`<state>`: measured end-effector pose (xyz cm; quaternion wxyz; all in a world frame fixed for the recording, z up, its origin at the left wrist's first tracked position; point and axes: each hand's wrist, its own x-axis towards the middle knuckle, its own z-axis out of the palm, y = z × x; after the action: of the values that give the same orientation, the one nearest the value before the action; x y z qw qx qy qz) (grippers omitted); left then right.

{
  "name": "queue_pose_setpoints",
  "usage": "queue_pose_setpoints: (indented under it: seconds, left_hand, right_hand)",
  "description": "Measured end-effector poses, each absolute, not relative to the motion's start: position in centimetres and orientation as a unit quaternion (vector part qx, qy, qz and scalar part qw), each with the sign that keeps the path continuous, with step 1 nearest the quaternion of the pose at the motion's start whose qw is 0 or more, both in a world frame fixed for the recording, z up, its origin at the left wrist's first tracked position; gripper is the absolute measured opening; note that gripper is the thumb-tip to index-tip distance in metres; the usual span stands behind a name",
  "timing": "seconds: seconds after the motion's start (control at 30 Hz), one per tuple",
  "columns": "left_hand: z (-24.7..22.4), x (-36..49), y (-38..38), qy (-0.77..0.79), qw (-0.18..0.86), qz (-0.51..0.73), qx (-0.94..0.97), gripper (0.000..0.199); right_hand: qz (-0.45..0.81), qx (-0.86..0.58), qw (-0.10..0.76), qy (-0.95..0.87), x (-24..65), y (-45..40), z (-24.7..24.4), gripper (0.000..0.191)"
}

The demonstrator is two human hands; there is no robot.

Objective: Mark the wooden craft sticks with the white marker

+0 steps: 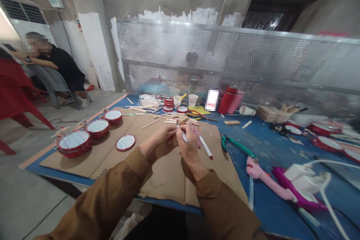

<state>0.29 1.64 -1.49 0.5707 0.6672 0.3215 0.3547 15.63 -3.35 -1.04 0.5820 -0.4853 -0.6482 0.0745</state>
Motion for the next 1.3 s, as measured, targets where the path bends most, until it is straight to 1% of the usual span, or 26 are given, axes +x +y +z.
queue_pose_setpoints:
  seconds: [0.1, 0.3, 0.4, 0.5, 0.63, 0.93, 1.07, 1.3]
  left_hand:
    - [-1.57, 0.36, 1.89, 0.319, 0.569, 0.344, 0.675, 0.046]
    - [-1.63, 0.38, 1.95, 0.318, 0.56, 0.344, 0.683, 0.045]
    - [-1.53, 0.29, 1.8, 0.315, 0.564, 0.347, 0.68, 0.051]
    - [-1.61, 0.25, 1.8, 0.313, 0.567, 0.35, 0.677, 0.054]
    - [-1.99, 0.36, 1.94, 0.319, 0.567, 0.348, 0.675, 0.052]
    - [-2.26, 0.3, 2.21, 0.332, 0.563, 0.351, 0.67, 0.049]
    - [-2.14, 0.12, 2.09, 0.32, 0.562, 0.349, 0.678, 0.052]
    - [-2.09, 0.14, 2.12, 0.33, 0.554, 0.345, 0.682, 0.05]
  right_hand:
    - [0.094, -0.49, 0.591, -0.634, 15.72, -3.43, -0.84, 0.023]
    - [0.107, -0.484, 0.595, -0.633, 15.87, -3.33, -1.08, 0.02]
    - [0.117, -0.483, 0.586, -0.64, 15.93, -3.27, -1.18, 0.02]
    - [0.106, -0.492, 0.599, -0.622, 15.97, -3.41, -1.0, 0.023]
    - [0.101, -0.483, 0.613, -0.617, 15.83, -3.57, -0.76, 0.025]
    - [0.111, -0.478, 0.588, -0.643, 15.66, -3.0, -1.65, 0.027]
    - [0.105, -0.478, 0.588, -0.644, 15.69, -2.97, -1.6, 0.026]
    - [0.072, -0.475, 0.591, -0.648, 15.48, -3.1, -0.92, 0.022]
